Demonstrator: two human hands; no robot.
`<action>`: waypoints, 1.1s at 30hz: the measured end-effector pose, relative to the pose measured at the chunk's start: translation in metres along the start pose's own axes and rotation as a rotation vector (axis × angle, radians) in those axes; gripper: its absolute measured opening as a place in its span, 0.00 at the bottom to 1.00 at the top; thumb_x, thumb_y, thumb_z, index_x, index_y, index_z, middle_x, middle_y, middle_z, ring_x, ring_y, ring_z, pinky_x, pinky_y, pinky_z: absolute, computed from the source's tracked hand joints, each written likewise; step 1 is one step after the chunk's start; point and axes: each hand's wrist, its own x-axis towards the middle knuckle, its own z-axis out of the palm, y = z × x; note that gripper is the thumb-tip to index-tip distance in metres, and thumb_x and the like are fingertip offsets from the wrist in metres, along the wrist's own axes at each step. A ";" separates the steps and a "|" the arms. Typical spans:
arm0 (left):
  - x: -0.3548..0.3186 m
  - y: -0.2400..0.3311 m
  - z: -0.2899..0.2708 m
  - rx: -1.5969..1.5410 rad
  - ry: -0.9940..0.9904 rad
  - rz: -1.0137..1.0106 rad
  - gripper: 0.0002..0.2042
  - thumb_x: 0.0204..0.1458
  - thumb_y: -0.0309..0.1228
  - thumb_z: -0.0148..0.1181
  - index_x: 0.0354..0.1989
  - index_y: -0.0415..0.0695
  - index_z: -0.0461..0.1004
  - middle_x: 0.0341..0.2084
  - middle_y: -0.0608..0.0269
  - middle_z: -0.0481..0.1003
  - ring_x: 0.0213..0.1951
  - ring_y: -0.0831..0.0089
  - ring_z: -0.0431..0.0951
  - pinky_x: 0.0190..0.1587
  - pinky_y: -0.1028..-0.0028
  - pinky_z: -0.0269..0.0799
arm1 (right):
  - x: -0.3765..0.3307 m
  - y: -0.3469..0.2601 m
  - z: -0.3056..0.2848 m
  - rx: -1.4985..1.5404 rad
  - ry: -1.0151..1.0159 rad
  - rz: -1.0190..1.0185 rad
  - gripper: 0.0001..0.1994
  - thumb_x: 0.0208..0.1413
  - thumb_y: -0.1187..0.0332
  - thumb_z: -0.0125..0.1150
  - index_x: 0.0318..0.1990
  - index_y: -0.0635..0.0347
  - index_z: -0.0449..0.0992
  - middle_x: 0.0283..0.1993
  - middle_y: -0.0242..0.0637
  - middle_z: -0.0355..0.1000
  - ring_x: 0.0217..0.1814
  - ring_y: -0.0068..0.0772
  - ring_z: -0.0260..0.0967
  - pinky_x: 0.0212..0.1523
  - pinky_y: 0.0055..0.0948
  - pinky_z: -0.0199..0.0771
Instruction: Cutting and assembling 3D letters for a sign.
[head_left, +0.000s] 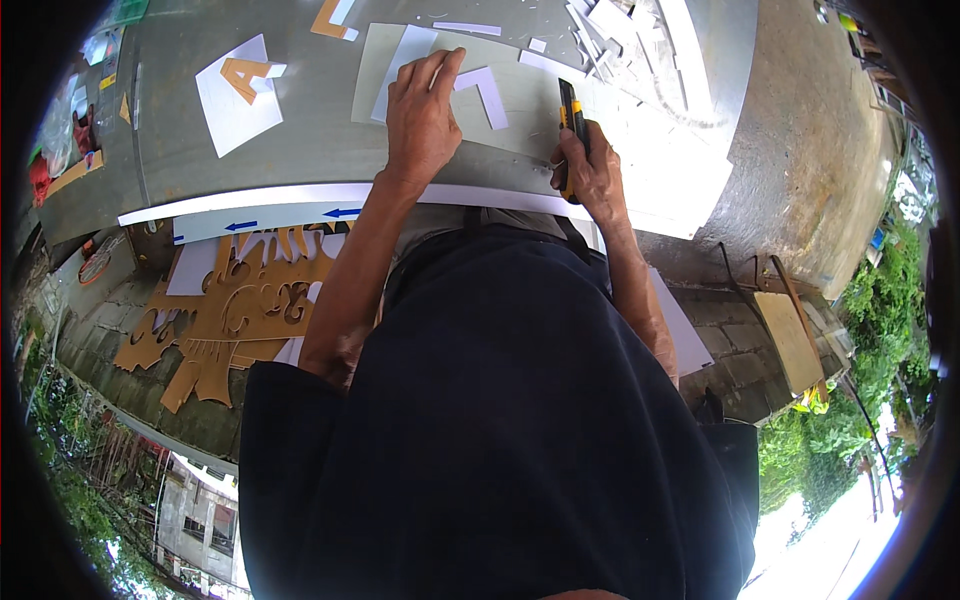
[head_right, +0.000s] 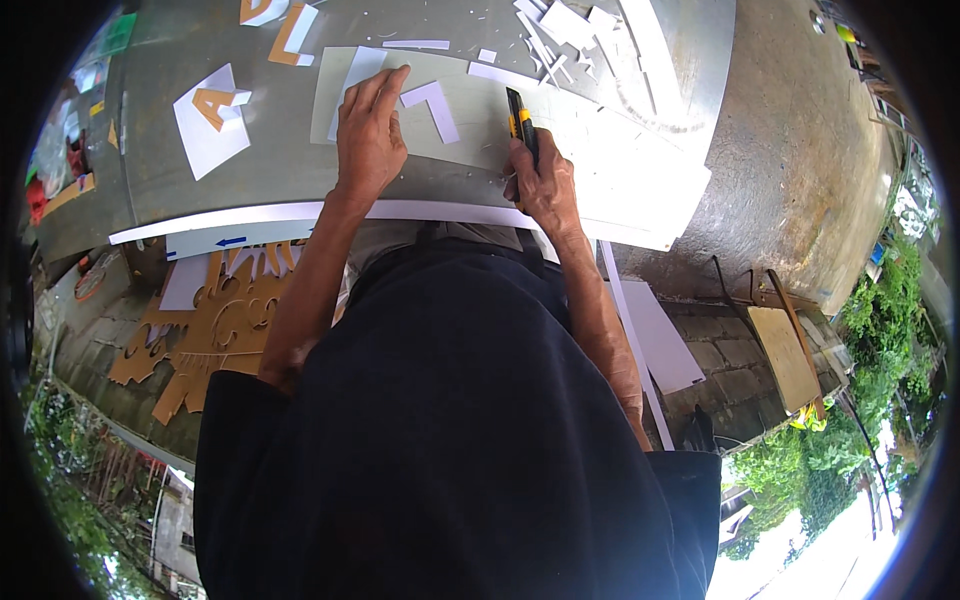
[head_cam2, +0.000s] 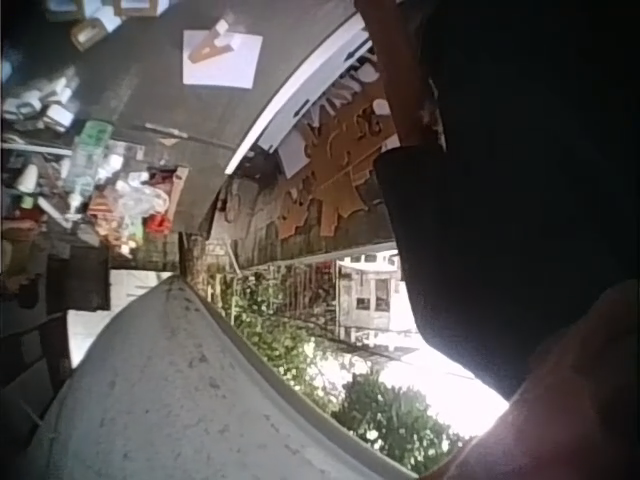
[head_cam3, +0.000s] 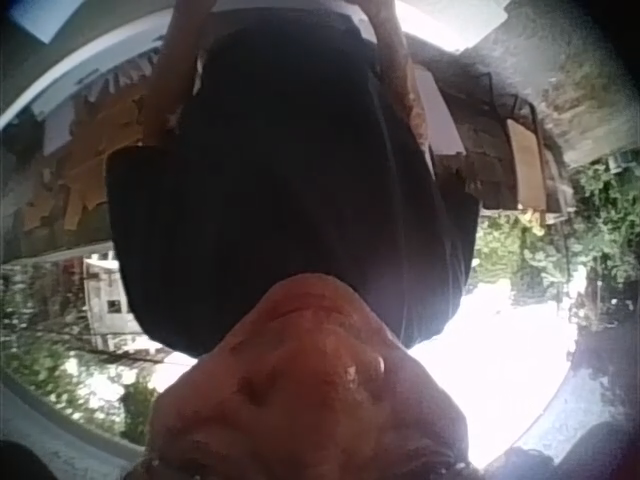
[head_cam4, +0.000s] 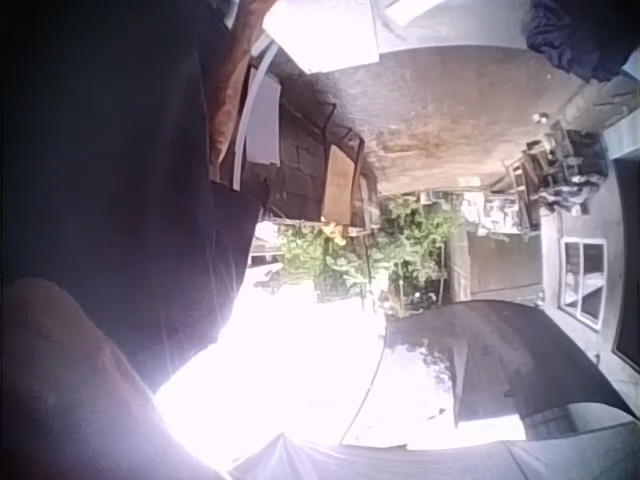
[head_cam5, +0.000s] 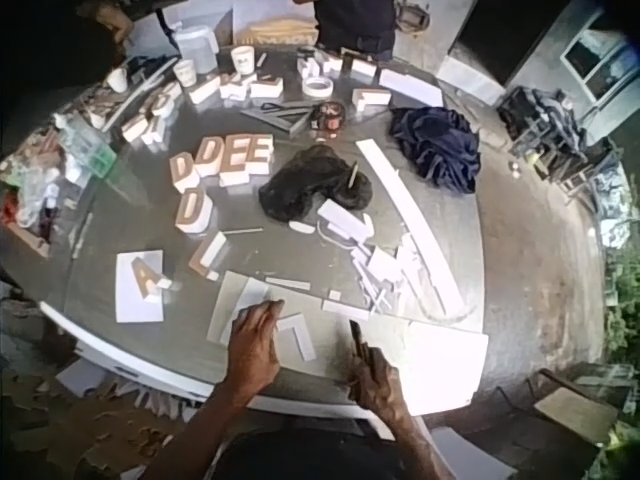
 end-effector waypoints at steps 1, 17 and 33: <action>0.004 -0.001 -0.002 0.018 -0.063 0.071 0.35 0.42 0.12 0.61 0.64 0.49 0.71 0.60 0.64 0.70 0.60 0.58 0.69 0.61 0.59 0.64 | 0.000 0.002 0.000 0.003 0.000 0.007 0.17 0.71 0.57 0.51 0.45 0.66 0.69 0.28 0.40 0.78 0.22 0.29 0.77 0.24 0.31 0.74; -0.008 0.007 0.022 -0.076 0.024 0.118 0.23 0.44 0.34 0.77 0.53 0.51 0.82 0.59 0.65 0.74 0.62 0.58 0.70 0.64 0.59 0.66 | -0.016 0.016 0.029 -0.369 0.073 -0.262 0.12 0.67 0.65 0.58 0.43 0.66 0.66 0.22 0.55 0.74 0.25 0.62 0.76 0.26 0.52 0.74; -0.017 0.011 0.040 0.028 0.130 0.023 0.36 0.50 0.46 0.73 0.63 0.34 0.71 0.66 0.45 0.69 0.72 0.46 0.61 0.74 0.46 0.46 | -0.004 0.006 0.032 -0.609 0.072 -0.289 0.12 0.67 0.65 0.58 0.46 0.65 0.66 0.18 0.49 0.72 0.20 0.53 0.77 0.21 0.45 0.73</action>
